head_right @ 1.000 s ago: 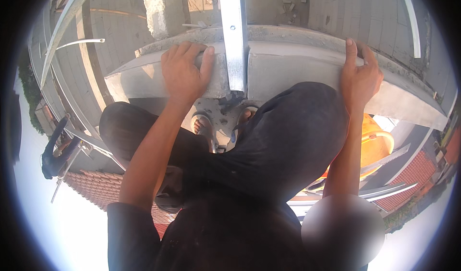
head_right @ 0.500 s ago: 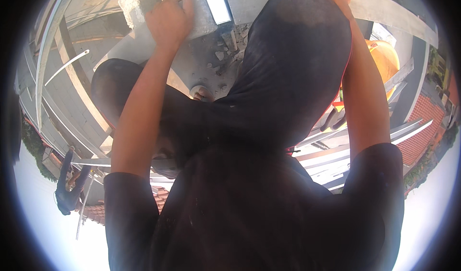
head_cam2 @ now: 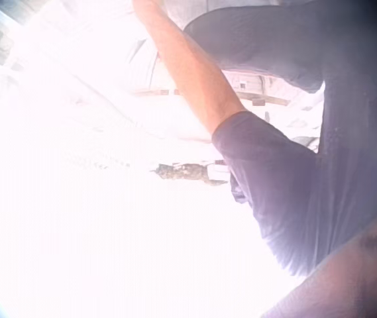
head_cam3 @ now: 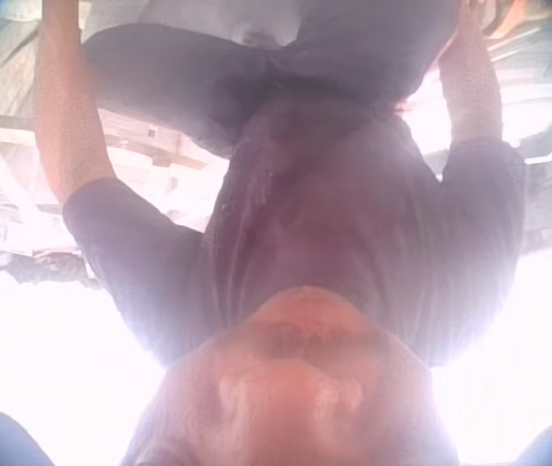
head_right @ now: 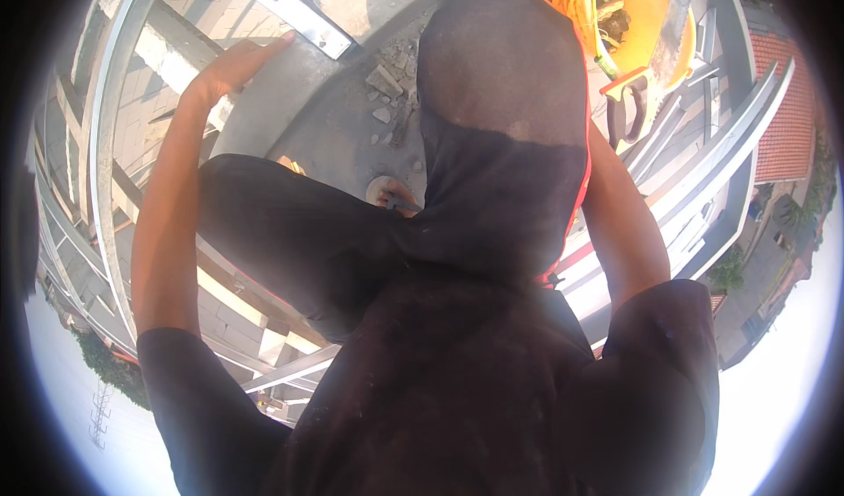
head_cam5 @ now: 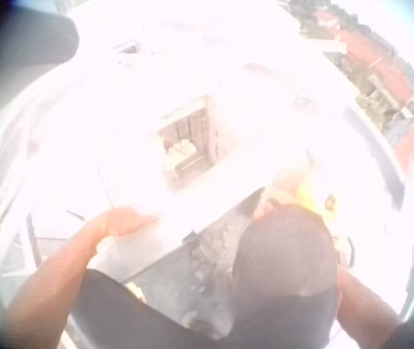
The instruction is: The person assembles a metal frame on a rooftop by positioning metal beams, sawing them to size, and hammering them into place. The person uses a hand saw and hammer to cut and secure the beams.
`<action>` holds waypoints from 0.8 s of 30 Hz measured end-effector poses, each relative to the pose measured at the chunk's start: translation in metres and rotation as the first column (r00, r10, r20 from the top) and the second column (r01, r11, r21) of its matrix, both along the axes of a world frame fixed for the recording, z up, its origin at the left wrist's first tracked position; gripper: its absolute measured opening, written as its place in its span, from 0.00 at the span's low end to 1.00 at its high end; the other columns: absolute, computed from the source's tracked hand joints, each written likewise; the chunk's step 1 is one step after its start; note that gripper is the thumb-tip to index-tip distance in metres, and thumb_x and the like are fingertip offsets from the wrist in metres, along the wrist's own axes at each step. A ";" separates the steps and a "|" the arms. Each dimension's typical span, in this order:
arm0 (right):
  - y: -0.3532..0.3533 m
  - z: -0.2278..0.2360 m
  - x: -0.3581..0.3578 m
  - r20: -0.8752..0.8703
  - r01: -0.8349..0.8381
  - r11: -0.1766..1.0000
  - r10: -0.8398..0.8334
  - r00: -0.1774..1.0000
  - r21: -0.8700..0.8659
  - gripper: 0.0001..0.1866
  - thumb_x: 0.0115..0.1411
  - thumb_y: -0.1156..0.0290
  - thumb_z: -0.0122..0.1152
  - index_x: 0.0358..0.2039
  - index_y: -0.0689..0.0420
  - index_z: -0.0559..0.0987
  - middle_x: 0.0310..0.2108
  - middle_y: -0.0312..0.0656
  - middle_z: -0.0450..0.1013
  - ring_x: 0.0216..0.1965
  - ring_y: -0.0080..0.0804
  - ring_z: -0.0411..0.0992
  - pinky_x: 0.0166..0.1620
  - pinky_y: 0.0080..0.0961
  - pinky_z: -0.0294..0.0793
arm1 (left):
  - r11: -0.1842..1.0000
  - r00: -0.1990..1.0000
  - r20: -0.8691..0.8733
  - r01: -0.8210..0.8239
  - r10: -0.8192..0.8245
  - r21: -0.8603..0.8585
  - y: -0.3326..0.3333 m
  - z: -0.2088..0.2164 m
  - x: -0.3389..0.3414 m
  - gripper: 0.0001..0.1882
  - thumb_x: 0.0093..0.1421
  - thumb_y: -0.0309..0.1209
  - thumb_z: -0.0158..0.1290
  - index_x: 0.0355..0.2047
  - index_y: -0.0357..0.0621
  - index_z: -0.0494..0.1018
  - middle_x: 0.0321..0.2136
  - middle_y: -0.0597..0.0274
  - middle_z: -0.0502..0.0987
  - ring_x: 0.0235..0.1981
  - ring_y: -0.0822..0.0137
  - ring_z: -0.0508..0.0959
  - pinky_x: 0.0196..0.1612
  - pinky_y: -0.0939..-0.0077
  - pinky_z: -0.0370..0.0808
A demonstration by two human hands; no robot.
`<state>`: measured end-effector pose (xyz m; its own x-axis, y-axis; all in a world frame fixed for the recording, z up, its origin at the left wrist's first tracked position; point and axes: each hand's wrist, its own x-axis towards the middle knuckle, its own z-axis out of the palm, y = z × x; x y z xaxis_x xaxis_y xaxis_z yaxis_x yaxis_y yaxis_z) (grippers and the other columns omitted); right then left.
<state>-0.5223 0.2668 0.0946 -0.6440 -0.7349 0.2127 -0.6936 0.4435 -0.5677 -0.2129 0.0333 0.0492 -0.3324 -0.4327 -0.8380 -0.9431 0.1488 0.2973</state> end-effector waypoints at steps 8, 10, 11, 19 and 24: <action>0.092 -0.003 0.010 0.926 0.440 0.877 -0.312 0.213 0.195 0.30 0.69 0.45 0.56 0.56 0.59 0.81 0.45 0.45 0.81 0.51 0.35 0.78 0.55 0.34 0.76 | 0.996 0.997 -0.068 -0.031 0.026 -0.079 -0.005 -0.012 0.016 0.47 0.61 0.74 0.48 0.29 0.33 0.83 0.17 0.59 0.73 0.22 0.65 0.69 0.33 0.67 0.71; 0.096 0.018 -0.003 0.934 0.474 0.860 -0.306 0.183 0.189 0.31 0.70 0.45 0.56 0.57 0.60 0.80 0.46 0.45 0.80 0.52 0.35 0.77 0.55 0.34 0.76 | 0.975 0.991 -0.130 -0.065 0.038 -0.212 0.000 -0.031 0.010 0.44 0.68 0.67 0.43 0.31 0.32 0.84 0.16 0.54 0.74 0.24 0.62 0.75 0.35 0.62 0.72; 0.097 0.027 -0.010 0.937 0.467 0.869 -0.286 0.198 0.166 0.31 0.70 0.44 0.55 0.57 0.60 0.80 0.46 0.45 0.80 0.52 0.34 0.77 0.55 0.34 0.76 | 0.937 0.983 -0.169 -0.117 0.064 -0.329 0.014 -0.045 0.016 0.43 0.71 0.65 0.41 0.34 0.31 0.84 0.16 0.50 0.76 0.24 0.59 0.78 0.35 0.59 0.73; 0.102 0.089 -0.036 0.947 -0.138 0.988 -0.027 0.320 0.075 0.29 0.70 0.49 0.57 0.59 0.61 0.79 0.45 0.44 0.79 0.53 0.35 0.76 0.59 0.32 0.72 | 0.730 0.968 -0.166 -0.249 0.186 -0.636 0.067 -0.055 0.019 0.36 0.74 0.56 0.37 0.36 0.36 0.83 0.28 0.38 0.81 0.30 0.40 0.81 0.34 0.50 0.74; 0.097 -0.033 -0.030 0.682 -0.508 0.631 -0.048 0.730 0.587 0.20 0.68 0.66 0.59 0.57 0.61 0.76 0.52 0.45 0.74 0.61 0.41 0.72 0.62 0.37 0.72 | 0.807 0.954 -0.266 -0.262 0.136 -0.529 0.060 -0.053 0.016 0.34 0.75 0.53 0.38 0.38 0.35 0.82 0.30 0.41 0.83 0.32 0.44 0.82 0.37 0.52 0.74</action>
<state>-0.5528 0.3634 0.0621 -0.1943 -0.5977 -0.7778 -0.4709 0.7524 -0.4605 -0.1971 0.0938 -0.0033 -0.3239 -0.8757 -0.3581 -0.8965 0.1631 0.4120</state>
